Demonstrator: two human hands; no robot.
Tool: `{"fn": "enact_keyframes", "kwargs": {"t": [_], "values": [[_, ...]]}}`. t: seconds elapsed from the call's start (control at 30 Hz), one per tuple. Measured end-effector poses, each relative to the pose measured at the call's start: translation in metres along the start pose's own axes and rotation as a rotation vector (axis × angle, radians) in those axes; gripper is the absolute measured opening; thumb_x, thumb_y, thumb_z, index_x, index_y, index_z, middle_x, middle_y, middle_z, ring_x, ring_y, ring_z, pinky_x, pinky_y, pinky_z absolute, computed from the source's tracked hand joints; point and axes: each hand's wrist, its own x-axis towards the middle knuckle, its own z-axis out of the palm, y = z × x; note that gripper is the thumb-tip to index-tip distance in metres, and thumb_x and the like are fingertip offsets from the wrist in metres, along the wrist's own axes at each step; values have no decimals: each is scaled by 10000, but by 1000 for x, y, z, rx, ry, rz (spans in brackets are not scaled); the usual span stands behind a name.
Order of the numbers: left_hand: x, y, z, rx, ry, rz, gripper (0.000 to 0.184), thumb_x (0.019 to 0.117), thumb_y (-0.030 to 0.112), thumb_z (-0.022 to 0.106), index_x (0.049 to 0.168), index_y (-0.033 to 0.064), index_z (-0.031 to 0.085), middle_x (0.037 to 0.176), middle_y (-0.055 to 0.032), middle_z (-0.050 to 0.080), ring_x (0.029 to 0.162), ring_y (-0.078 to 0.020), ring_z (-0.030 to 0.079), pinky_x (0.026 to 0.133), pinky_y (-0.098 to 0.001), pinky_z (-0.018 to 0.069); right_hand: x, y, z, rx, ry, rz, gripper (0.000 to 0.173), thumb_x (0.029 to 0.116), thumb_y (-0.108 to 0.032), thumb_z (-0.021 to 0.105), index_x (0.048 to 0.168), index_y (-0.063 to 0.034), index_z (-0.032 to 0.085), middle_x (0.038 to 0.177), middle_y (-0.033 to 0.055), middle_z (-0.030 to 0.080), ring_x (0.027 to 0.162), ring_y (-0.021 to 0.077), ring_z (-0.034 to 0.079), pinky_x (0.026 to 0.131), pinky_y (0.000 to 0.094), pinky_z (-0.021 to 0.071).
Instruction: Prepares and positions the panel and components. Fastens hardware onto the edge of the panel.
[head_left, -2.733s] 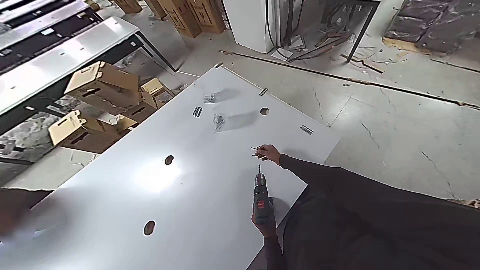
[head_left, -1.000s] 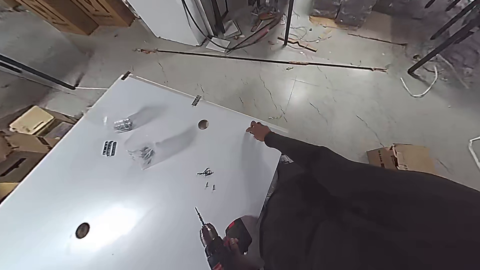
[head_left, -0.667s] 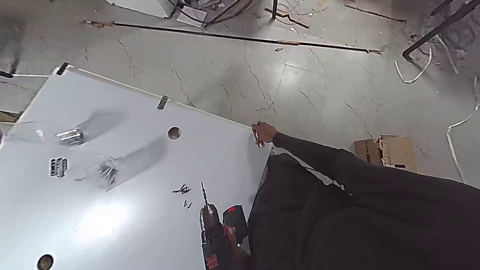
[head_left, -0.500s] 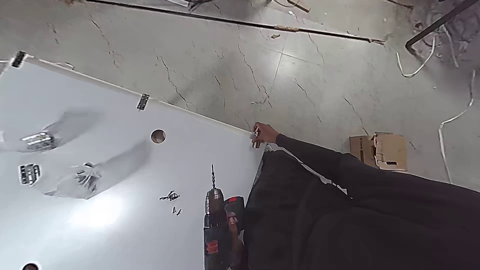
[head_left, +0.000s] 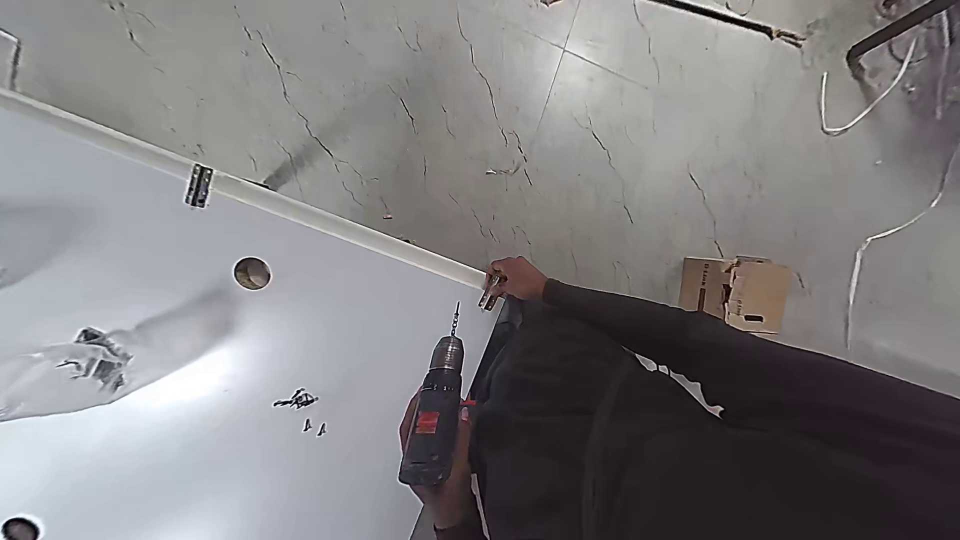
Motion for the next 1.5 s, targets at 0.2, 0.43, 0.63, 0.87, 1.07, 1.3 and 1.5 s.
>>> {"fn": "enact_keyframes", "kwargs": {"t": [0.2,0.43,0.63,0.87,1.07,1.3,1.5], "values": [[15,7,18,165,-65,94,673,815,107,838,1384,-78,528,1324,-153,667,1155,-222,689,1023,-400,582,8,-2,-9,-127,-80,-82,256,930,-169,744,1152,-54,693,1044,152,716,983,316,690,898,548,543],[21,18,38,401,-129,59,628,771,166,842,1281,-111,600,1210,-130,725,1126,-77,690,1025,-254,551,13,-3,-13,-193,-138,-90,265,933,-167,741,1175,-71,688,1058,152,720,1009,336,688,918,581,527],[29,23,47,559,-157,39,648,784,221,823,1346,-23,614,1170,-98,747,1067,-61,710,971,-256,566,13,-3,-13,-189,-127,-91,255,925,-168,748,1157,-76,695,1049,146,721,1002,330,687,914,564,529],[37,21,52,717,-185,-7,682,772,288,815,1370,26,618,1055,-134,766,929,-193,753,852,-419,601,13,-1,-12,-144,-135,-81,241,928,-139,733,1158,-80,695,1017,134,731,938,310,704,874,556,548],[39,19,51,743,-202,2,690,780,286,804,1395,43,605,1055,-154,764,924,-262,756,833,-496,595,13,-2,-12,-187,-136,-105,258,930,-159,738,1170,-73,695,1030,140,731,976,323,696,918,562,524],[43,16,48,720,-273,-63,727,795,256,803,1460,97,556,1148,-127,752,989,-277,748,861,-536,594,13,-5,-15,-182,-151,-104,260,940,-163,728,1175,-59,686,1035,156,724,968,334,694,901,569,526],[45,23,50,785,-269,-137,720,800,290,788,1466,137,562,1086,-150,761,947,-340,745,828,-597,572,14,-7,-17,-200,-172,-85,267,940,-191,738,1177,-79,689,1015,135,731,952,316,701,892,562,533]]}}
